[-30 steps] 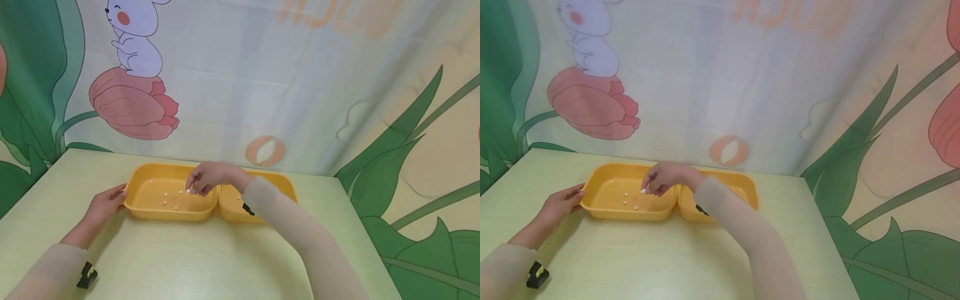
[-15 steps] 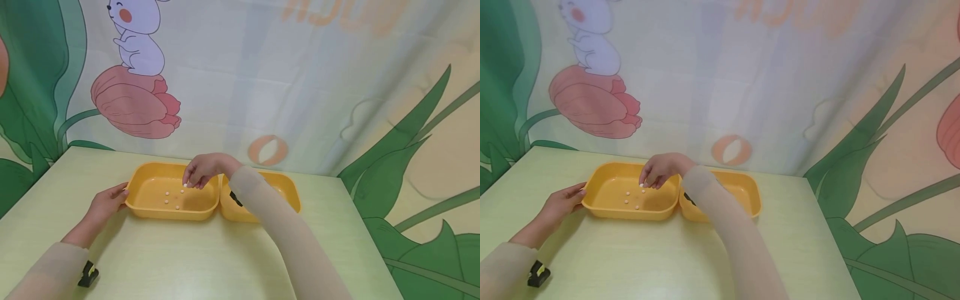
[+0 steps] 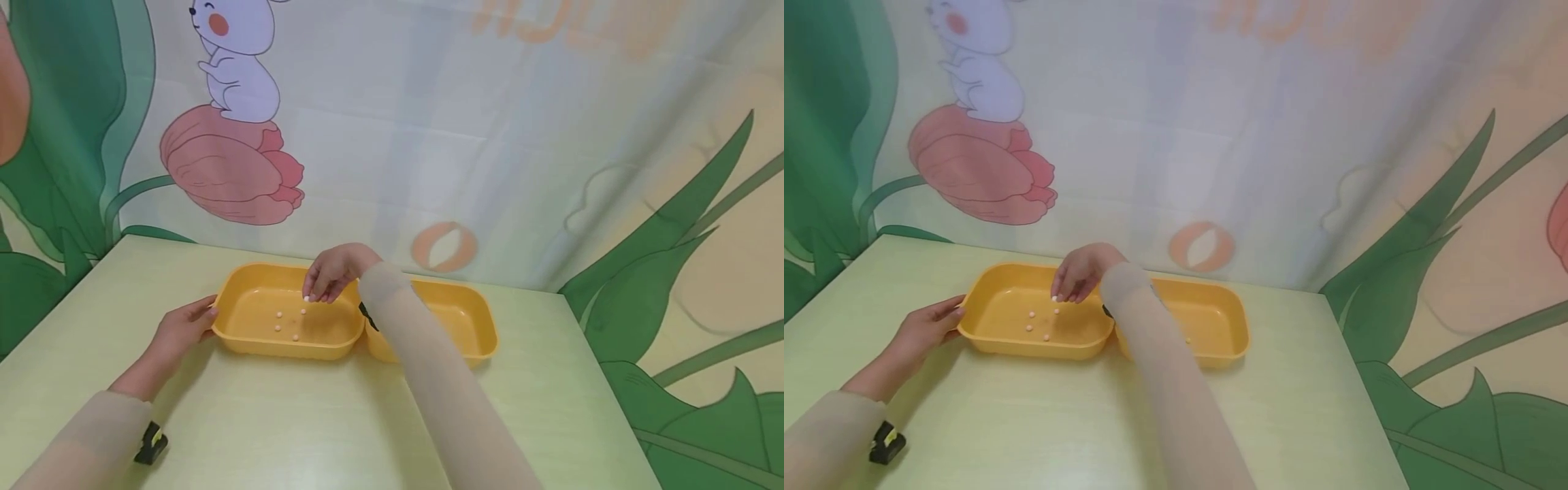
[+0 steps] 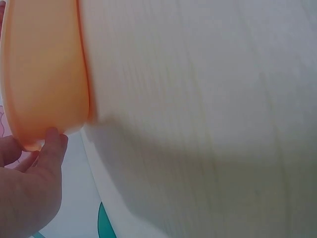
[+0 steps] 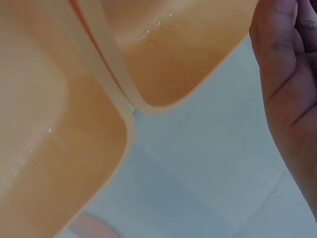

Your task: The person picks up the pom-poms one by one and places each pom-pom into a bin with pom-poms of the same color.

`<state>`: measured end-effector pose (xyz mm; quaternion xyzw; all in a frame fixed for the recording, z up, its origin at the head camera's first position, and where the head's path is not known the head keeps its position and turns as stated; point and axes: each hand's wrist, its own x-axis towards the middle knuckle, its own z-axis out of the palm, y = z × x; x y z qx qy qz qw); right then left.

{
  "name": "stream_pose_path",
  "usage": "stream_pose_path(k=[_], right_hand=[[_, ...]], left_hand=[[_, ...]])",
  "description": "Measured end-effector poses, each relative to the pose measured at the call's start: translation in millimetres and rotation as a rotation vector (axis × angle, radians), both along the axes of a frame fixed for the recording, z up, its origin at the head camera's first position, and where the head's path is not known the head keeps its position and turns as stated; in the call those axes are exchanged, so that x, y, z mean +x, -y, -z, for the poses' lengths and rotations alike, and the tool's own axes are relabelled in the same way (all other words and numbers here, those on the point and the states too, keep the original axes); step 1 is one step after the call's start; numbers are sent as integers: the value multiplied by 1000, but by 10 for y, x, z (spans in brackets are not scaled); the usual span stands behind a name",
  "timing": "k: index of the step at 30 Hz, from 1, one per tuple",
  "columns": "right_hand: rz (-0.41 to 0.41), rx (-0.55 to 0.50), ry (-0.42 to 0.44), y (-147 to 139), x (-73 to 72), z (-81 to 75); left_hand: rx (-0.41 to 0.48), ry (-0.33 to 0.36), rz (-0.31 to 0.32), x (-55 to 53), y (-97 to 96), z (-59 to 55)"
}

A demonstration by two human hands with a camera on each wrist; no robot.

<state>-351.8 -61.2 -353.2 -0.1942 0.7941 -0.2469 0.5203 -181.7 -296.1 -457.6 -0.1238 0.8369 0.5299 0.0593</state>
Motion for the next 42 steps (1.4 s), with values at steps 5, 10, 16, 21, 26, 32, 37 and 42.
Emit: stream_pose_path(k=[5,10,16,21,26,32,37,42], right_hand=[[72,66,39,44,-33,46],[192,144,54,45,-11,66],[207,205,26,66,-44,169],[268,219,29,143,-113,333],[346,241,-7,187,-102,415],[413,326,-53,208,-92,451],[390,399,-183,228,-82,485],[359,459,-316,253,-45,510]], left_hand=[[-2,-18,5,-9,4,-2],[6,-20,14,-20,-20,0],[24,-11,3,-40,-36,6],[17,-23,8,-43,-19,11],[7,-32,13,-32,-4,19],[13,-21,1,-26,3,17],[20,-11,-12,-22,11,14],[18,-3,-18,-10,17,11]])
